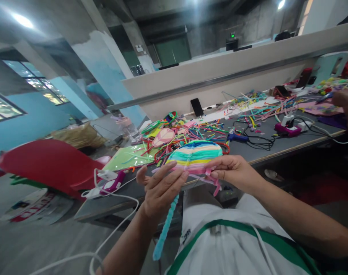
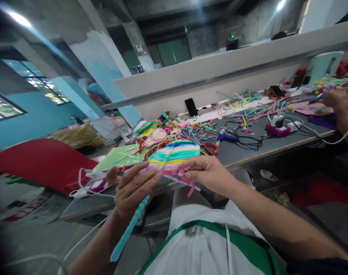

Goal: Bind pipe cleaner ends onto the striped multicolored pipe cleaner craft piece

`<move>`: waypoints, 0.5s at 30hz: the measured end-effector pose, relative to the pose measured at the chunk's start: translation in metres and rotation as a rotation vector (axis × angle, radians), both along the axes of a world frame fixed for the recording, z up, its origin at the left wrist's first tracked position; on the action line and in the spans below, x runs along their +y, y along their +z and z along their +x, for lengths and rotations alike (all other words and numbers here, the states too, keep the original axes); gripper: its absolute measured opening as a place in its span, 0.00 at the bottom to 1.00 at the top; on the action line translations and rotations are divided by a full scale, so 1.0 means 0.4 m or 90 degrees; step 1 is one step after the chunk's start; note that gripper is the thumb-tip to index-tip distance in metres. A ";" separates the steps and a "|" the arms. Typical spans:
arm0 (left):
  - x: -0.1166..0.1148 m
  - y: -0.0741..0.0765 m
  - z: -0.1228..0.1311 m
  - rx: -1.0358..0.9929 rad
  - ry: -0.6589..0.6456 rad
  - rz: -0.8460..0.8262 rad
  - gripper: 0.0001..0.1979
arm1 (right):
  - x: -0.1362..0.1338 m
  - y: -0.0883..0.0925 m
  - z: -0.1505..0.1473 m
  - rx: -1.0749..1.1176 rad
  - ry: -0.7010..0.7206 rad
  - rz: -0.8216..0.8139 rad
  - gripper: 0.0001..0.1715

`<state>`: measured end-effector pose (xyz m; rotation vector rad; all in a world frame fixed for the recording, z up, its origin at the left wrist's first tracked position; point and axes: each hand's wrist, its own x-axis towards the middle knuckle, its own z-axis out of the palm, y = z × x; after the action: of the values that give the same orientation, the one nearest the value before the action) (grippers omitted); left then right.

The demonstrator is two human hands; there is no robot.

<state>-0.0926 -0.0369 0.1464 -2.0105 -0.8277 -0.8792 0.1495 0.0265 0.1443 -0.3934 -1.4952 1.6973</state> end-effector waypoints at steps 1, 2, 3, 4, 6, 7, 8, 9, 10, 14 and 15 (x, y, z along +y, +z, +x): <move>0.000 0.000 0.001 -0.010 -0.001 0.003 0.18 | -0.002 0.002 0.001 0.000 -0.008 0.020 0.11; 0.001 0.002 0.003 -0.018 -0.005 0.008 0.17 | -0.004 0.003 0.001 -0.003 -0.023 0.047 0.11; 0.001 0.004 0.005 -0.023 -0.011 0.014 0.17 | -0.007 0.005 0.002 -0.008 -0.040 0.077 0.10; 0.002 0.008 0.008 -0.028 -0.016 0.017 0.17 | -0.009 0.007 0.003 -0.013 -0.055 0.107 0.10; 0.003 0.015 0.014 -0.040 -0.021 0.021 0.17 | -0.014 0.009 0.003 -0.016 -0.070 0.142 0.12; 0.003 0.018 0.017 -0.047 -0.022 0.026 0.16 | -0.016 0.010 0.003 -0.011 -0.066 0.141 0.13; 0.003 0.021 0.018 -0.057 -0.021 0.031 0.16 | -0.017 0.010 0.002 -0.003 -0.056 0.129 0.15; 0.003 0.022 0.018 -0.065 -0.019 0.037 0.16 | -0.018 0.009 0.000 0.007 -0.041 0.110 0.17; 0.003 0.022 0.017 -0.066 -0.018 0.042 0.16 | -0.018 0.008 -0.001 0.016 -0.025 0.088 0.18; 0.002 0.011 0.006 -0.038 -0.012 0.042 0.15 | -0.018 0.008 -0.006 0.007 0.022 0.037 0.23; 0.001 0.007 0.003 -0.035 -0.007 0.039 0.15 | -0.018 0.010 -0.007 -0.005 0.023 0.041 0.23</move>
<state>-0.0912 -0.0365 0.1493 -1.9462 -0.8110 -0.9582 0.1468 0.0193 0.1481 -0.3408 -1.5671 1.6735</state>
